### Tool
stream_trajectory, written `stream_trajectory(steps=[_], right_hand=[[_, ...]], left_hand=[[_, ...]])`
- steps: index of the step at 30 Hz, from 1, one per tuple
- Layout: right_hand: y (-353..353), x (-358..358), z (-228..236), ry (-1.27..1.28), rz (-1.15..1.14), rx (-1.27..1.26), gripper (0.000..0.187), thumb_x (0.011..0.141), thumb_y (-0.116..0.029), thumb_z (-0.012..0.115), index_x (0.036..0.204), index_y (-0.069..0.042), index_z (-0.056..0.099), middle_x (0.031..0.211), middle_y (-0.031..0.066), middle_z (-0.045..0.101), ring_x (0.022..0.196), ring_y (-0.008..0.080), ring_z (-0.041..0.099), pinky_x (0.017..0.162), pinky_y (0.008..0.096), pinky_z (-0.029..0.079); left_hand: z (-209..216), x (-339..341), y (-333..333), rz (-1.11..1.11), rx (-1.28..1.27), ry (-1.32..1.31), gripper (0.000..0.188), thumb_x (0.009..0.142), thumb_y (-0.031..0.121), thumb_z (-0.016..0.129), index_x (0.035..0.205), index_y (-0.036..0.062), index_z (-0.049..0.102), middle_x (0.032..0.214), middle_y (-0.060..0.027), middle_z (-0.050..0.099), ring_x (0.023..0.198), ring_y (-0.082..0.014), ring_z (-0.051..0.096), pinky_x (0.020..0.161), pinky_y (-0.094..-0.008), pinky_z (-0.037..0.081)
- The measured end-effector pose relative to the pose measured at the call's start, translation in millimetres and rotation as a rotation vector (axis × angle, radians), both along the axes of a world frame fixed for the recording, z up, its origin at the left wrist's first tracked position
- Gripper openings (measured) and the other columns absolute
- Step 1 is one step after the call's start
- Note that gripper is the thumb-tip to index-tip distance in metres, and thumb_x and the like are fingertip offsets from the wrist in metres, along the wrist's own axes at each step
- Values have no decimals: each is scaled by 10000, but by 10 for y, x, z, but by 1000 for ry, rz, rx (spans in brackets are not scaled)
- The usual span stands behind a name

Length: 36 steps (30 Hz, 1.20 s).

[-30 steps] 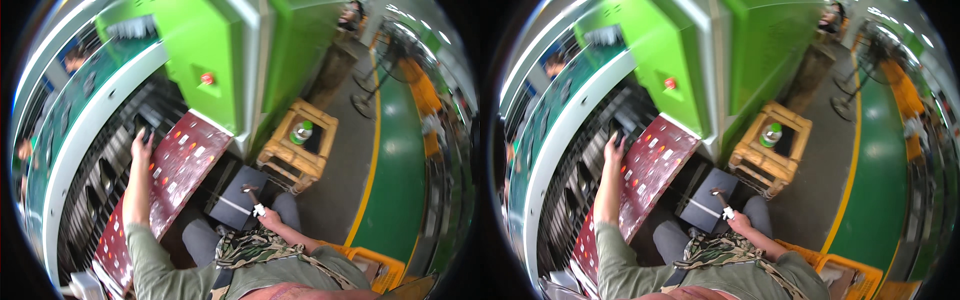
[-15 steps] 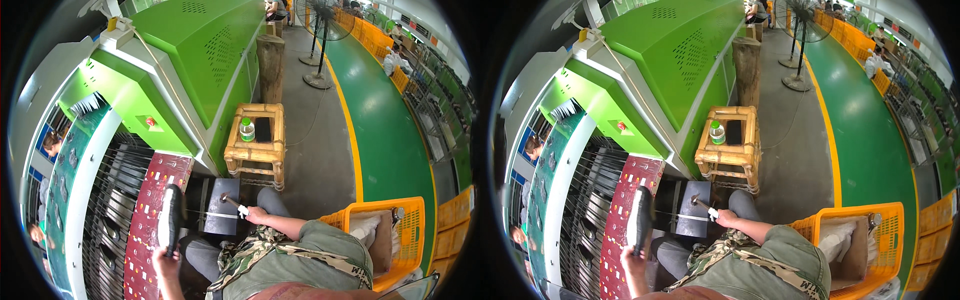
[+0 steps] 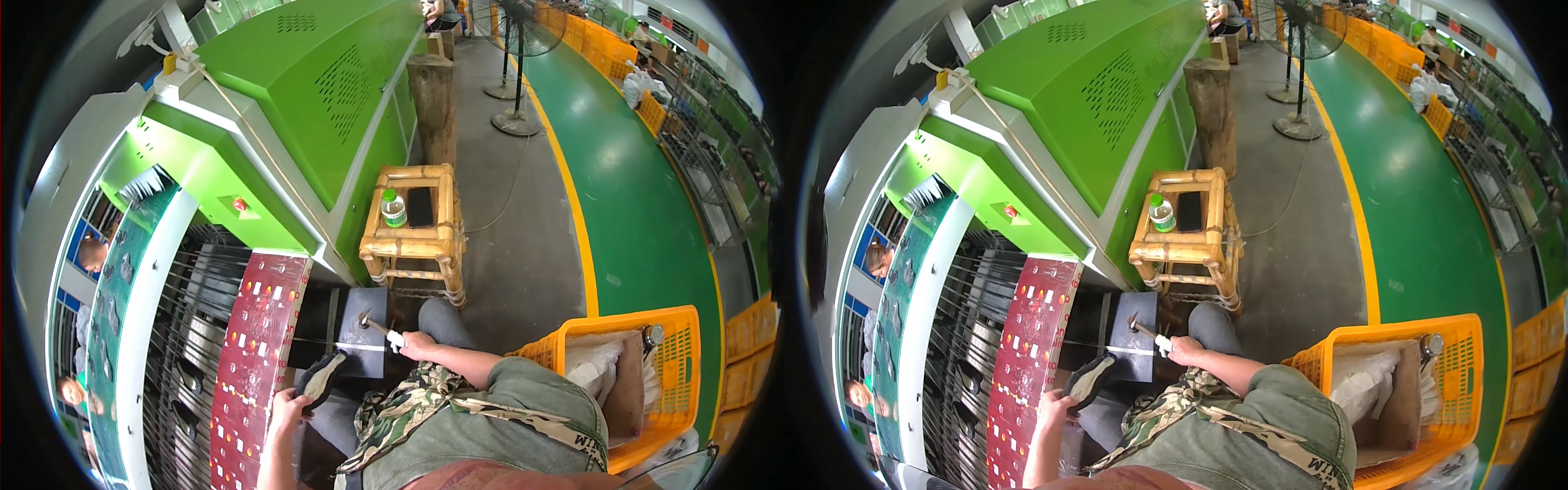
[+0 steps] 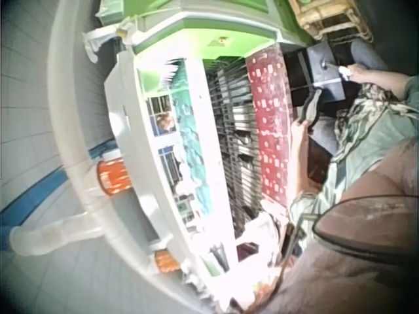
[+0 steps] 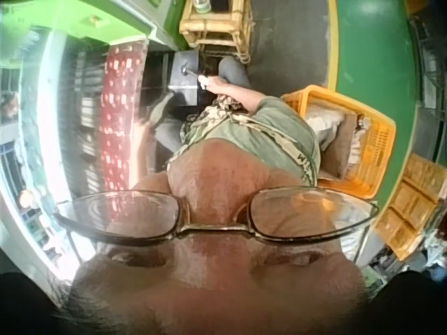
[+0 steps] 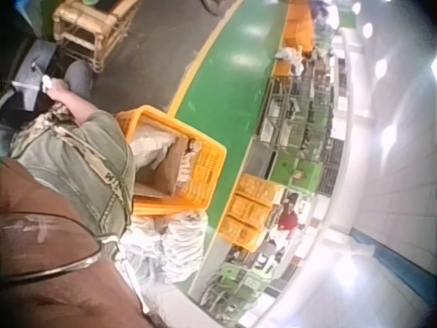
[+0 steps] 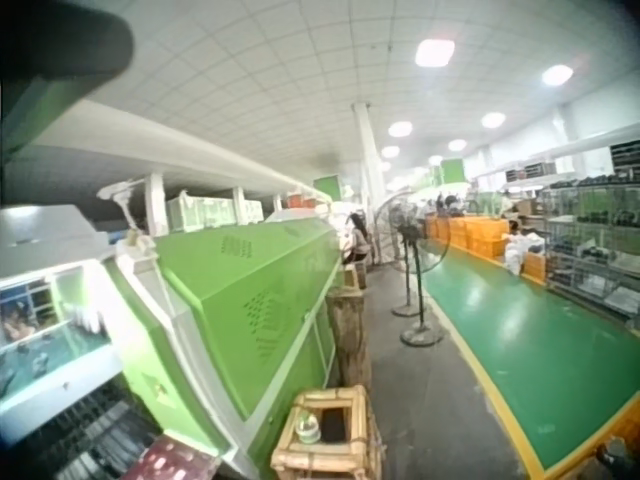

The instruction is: Hammering the soles and edges of shoes on a manufacturing line to ensure proper adhesion.

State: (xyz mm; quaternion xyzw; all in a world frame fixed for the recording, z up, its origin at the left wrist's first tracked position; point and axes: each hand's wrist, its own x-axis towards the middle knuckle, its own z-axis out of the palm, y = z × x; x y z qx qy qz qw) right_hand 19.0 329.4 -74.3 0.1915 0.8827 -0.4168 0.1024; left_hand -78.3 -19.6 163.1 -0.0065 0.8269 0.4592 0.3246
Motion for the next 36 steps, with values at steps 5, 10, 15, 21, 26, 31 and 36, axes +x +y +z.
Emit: stream_trajectory(steps=[5,10,15,21,26,31,36], right_hand=[[-13,30,73,-36,-22,-59,423,837,-333,688,1128,-41,595,1077,208,690,1030,403,655,866,504,521],[-43,56,9,-9,-36,-35,405,847,-323,668,1128,-39,604,1069,217,695,1034,387,663,878,494,522],[6,-9,-313,56,4,-86,391,792,-327,728,1070,-66,641,974,176,712,931,374,684,806,473,540],[46,-32,91,-162,-108,-410,183,771,-76,714,934,-19,654,737,132,698,566,246,696,484,386,562],[122,-48,62,-230,-193,-680,264,884,-78,654,1113,-67,523,756,65,619,492,148,583,375,304,451],[120,-193,567,-217,-186,-597,177,887,-100,671,1024,-50,571,717,49,606,475,137,558,392,306,429],[288,-616,2184,304,40,-358,179,895,-142,693,992,-30,594,691,18,605,480,85,537,438,265,444]], left_hand=[[-12,-451,239,-320,-434,648,299,735,163,718,962,-31,736,758,-201,712,666,-319,715,674,-391,580],[-269,-617,546,-329,-367,1031,296,755,180,718,995,8,713,860,-204,698,828,-389,689,784,-423,557],[-1014,-634,686,113,299,884,288,795,69,739,1070,14,676,1004,-139,699,941,-246,658,914,-381,518],[-927,-744,663,181,104,808,422,781,143,816,1158,0,694,1105,-97,733,1074,-183,667,954,-332,513],[-630,-774,804,197,377,820,305,741,150,835,1000,20,741,937,-61,744,876,-126,669,818,-296,534],[-844,-595,934,147,417,735,268,761,40,804,1018,24,731,955,-26,725,854,-88,645,787,-255,529],[-841,-543,1040,80,339,673,299,745,68,814,1026,28,722,935,-27,715,865,-101,642,812,-272,529]])
